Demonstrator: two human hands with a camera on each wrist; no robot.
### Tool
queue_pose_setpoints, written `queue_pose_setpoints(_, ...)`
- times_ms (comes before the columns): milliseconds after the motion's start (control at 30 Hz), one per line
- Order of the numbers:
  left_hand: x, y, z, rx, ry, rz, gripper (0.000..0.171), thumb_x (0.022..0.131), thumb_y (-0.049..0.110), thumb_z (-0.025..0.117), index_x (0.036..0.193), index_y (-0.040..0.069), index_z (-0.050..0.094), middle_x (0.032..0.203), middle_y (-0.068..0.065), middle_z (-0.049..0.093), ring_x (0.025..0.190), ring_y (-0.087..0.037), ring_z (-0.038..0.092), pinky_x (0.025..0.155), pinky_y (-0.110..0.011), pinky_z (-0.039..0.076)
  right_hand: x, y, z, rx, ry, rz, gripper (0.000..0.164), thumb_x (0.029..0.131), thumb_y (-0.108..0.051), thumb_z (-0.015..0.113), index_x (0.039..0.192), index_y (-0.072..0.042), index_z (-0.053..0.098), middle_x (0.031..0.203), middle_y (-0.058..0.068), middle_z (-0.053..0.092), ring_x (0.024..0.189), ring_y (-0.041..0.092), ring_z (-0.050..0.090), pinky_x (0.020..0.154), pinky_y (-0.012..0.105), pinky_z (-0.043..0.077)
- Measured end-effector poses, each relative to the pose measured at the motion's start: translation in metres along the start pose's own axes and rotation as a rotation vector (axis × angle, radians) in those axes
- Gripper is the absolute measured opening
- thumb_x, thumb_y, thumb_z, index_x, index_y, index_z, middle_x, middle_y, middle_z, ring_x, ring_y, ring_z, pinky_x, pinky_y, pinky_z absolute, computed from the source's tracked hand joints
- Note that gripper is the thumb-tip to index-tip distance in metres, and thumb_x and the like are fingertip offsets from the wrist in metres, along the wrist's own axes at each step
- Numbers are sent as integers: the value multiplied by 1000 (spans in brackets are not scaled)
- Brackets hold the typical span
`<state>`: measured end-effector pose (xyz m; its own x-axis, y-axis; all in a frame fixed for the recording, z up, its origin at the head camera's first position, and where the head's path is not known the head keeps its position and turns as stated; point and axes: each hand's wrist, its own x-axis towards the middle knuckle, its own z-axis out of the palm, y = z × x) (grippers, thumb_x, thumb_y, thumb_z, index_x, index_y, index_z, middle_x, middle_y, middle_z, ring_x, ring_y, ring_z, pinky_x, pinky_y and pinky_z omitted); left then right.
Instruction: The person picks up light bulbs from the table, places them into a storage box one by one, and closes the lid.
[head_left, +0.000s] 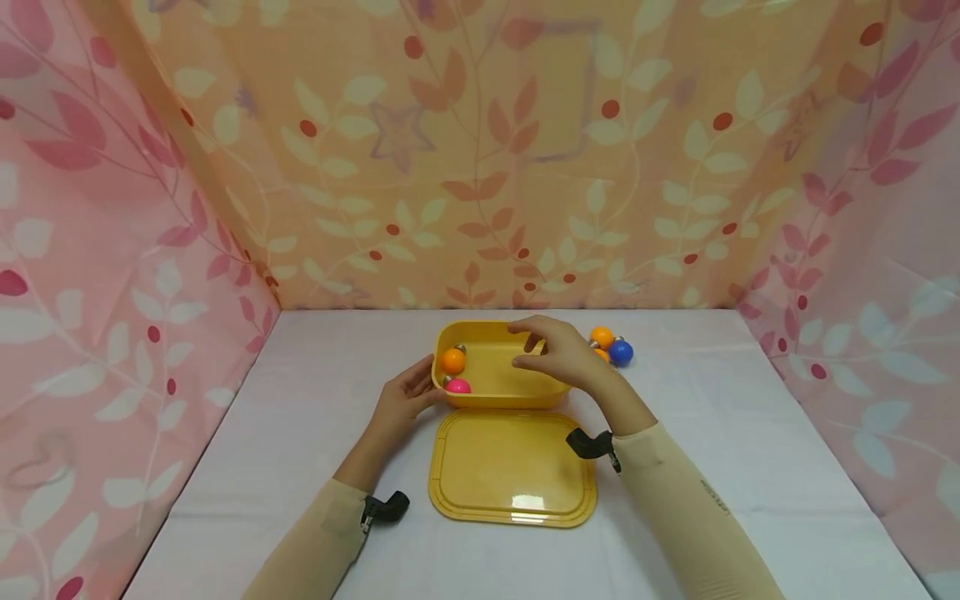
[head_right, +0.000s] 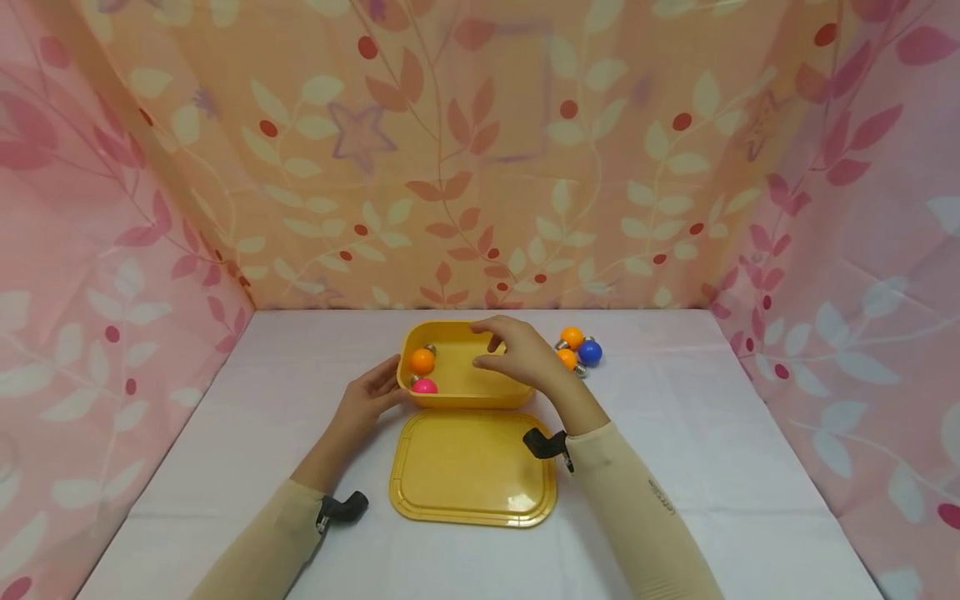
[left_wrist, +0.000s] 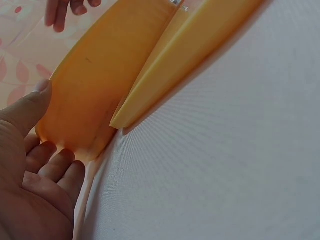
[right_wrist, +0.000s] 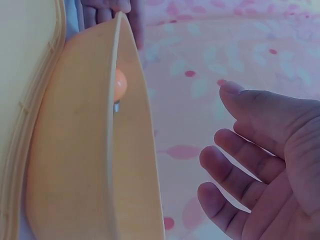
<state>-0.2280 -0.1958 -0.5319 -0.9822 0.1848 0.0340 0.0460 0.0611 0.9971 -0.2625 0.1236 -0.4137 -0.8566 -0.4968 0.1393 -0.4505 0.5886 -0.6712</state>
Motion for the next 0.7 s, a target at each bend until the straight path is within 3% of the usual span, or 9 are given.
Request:
queue_pose_setpoints(200,1,-1,2,-8,12,1,71,92,19,79,155,22,47,155,0,51,140,-17,52,102,-22,50,-26,11,-9,28,61,21,54,89,-27,82,139,-17,64,130,1,65,102,27,63,83,38,57)
queue_pose_setpoints(400,1,-2,3,-8,1,-12,69,94,18,77,155,23,47,156,-2,50,141,-17,51,102,-21,50,-49,18,-13,53,111,-8,55,90,-25,82,140,-16,63,134,4,64,101,25,62,85,47,56)
queue_pose_setpoints(700,0,0,3,2,8,-16,73,92,21,79,156,24,45,156,0,50,141,-17,51,101,-21,51,-62,29,-20,16,178,-15,51,89,-24,82,136,-18,65,121,-1,66,93,23,62,78,40,58)
